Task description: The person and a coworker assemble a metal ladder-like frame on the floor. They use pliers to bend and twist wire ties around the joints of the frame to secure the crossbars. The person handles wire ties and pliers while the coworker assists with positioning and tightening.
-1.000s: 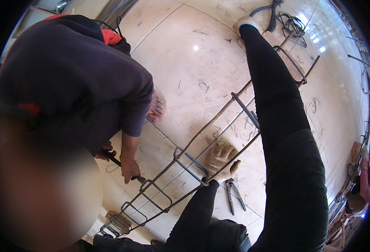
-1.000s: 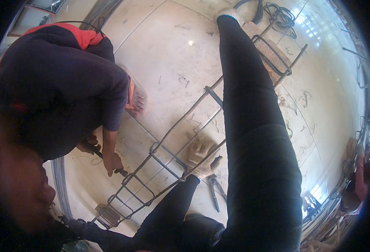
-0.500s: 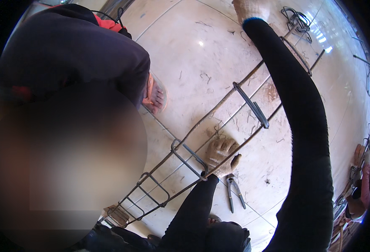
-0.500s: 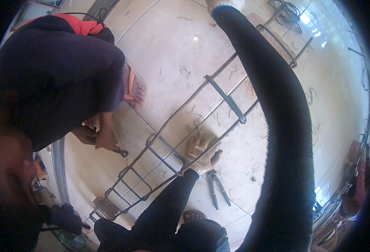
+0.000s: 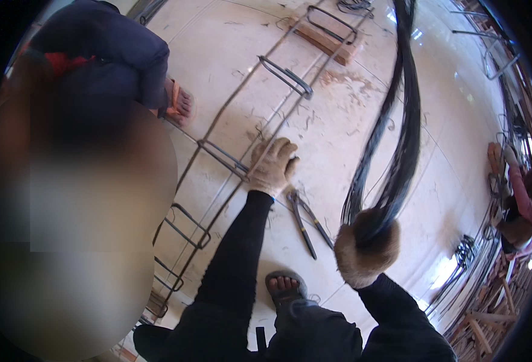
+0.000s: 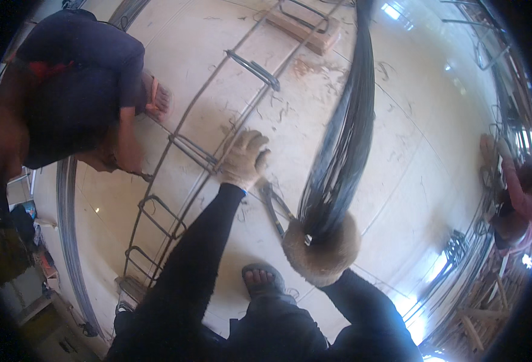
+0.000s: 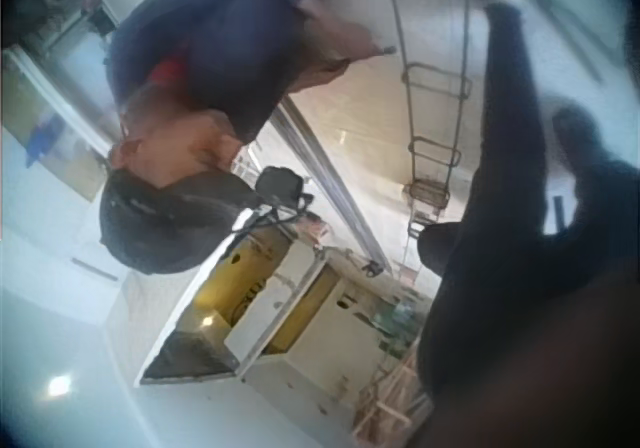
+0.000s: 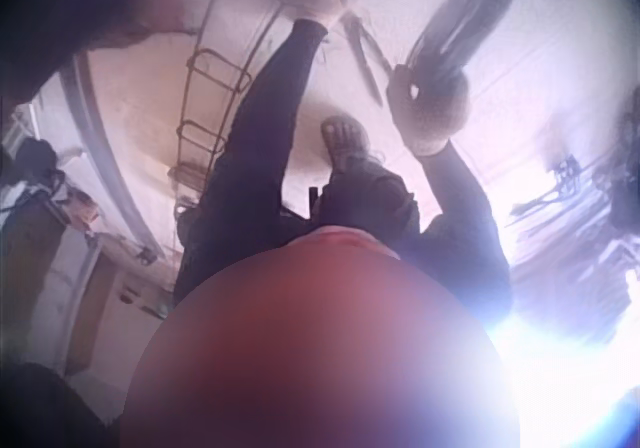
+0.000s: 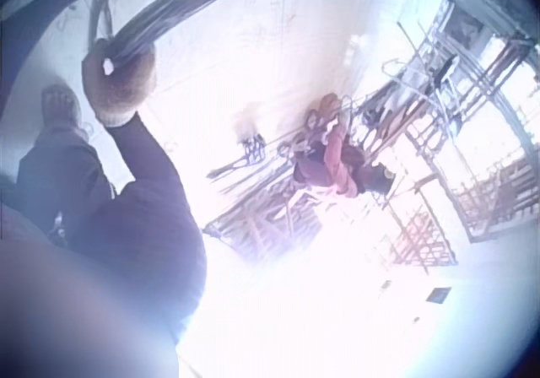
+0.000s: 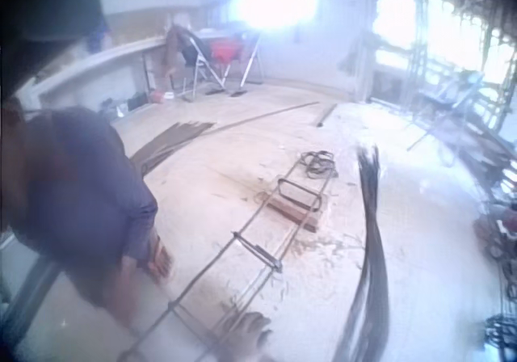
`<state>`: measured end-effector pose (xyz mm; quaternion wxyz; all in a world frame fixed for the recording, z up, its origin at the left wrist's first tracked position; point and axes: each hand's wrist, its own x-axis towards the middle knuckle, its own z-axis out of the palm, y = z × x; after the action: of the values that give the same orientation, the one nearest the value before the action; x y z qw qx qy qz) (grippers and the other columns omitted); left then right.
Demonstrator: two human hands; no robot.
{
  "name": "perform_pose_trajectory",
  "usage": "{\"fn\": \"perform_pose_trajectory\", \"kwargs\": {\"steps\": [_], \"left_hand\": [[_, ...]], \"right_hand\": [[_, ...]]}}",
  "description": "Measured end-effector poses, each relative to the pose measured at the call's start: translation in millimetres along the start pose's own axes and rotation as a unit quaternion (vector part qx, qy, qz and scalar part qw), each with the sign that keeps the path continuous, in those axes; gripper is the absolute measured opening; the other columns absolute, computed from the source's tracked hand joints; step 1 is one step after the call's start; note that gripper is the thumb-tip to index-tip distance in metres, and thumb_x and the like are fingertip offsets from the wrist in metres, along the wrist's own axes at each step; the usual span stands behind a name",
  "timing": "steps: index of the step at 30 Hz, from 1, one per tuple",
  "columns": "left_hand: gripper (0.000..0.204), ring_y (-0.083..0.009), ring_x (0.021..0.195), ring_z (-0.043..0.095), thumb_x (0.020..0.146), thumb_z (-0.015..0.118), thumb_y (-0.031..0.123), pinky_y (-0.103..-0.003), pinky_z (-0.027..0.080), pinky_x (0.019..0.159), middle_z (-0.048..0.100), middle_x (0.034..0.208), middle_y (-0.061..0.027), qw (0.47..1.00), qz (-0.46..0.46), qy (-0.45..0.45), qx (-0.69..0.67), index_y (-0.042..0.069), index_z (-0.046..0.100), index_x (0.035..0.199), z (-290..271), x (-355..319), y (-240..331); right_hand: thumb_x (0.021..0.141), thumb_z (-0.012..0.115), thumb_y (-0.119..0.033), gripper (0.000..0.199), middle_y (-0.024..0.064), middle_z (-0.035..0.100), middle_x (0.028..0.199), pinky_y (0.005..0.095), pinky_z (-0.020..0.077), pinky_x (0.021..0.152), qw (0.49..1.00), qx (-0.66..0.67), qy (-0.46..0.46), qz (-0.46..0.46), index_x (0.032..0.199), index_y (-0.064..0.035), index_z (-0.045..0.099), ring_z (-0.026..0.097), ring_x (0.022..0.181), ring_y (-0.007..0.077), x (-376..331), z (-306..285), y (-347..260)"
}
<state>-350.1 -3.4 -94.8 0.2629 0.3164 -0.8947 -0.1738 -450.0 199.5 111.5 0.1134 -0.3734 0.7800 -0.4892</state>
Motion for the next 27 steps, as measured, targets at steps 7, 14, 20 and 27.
{"fn": "perform_pose_trajectory", "kwargs": {"steps": [7, 14, 20, 27], "left_hand": [[0.014, -0.0287, 0.083, 0.072, 0.098, 0.082, 0.023, -0.045, 0.055, 0.078, 0.078, 0.094, -0.0081, 0.983, -0.105, 0.086, -0.121, 0.013, 0.079, 0.108, -34.8, -113.9, 70.9], [0.019, -0.023, 0.074, 0.075, 0.103, 0.079, 0.022, -0.037, 0.059, 0.069, 0.079, 0.088, -0.0101, 0.875, -0.381, 0.228, -0.193, 0.006, 0.081, 0.112, -88.4, -246.5, 74.5], [0.022, -0.0166, 0.09, 0.076, 0.107, 0.074, 0.021, -0.033, 0.061, 0.085, 0.08, 0.1, -0.0093, 0.831, -0.415, 0.195, -0.314, 0.003, 0.078, 0.119, -113.2, -298.3, 77.6], [0.034, -0.0233, 0.111, 0.075, 0.108, 0.071, 0.027, -0.037, 0.058, 0.099, 0.079, 0.121, -0.0133, 0.8, -0.428, 0.028, -0.42, 0.003, 0.072, 0.133, -134.8, -303.6, 111.0]], "right_hand": [[0.091, 0.069, -0.004, 0.055, 0.0232, 0.073, 0.12, 0.0568, 0.0597, 0.09, 0.9, -0.298, -0.306, 0.087, 0.145, -0.0065, 0.059, 0.074, 0.105, 0.0478, -77.8, 16.1, 85.1], [0.083, 0.089, -0.02, 0.047, 0.0144, 0.073, 0.122, 0.0501, 0.0583, 0.096, 0.935, -0.317, -0.152, 0.049, 0.127, -0.0102, 0.074, 0.073, 0.114, 0.0379, -132.1, 4.9, 123.3], [0.084, 0.09, -0.027, 0.035, 0.0153, 0.074, 0.107, 0.0535, 0.0567, 0.089, 0.86, -0.427, -0.263, -0.1, 0.112, -0.0095, 0.078, 0.072, 0.105, 0.0404, -96.6, 31.6, 138.8], [0.094, 0.079, -0.027, 0.031, 0.0165, 0.078, 0.109, 0.0511, 0.0583, 0.09, 0.877, -0.312, -0.357, -0.075, 0.119, -0.0078, 0.083, 0.075, 0.104, 0.0391, -108.7, 46.6, 113.5]]}}
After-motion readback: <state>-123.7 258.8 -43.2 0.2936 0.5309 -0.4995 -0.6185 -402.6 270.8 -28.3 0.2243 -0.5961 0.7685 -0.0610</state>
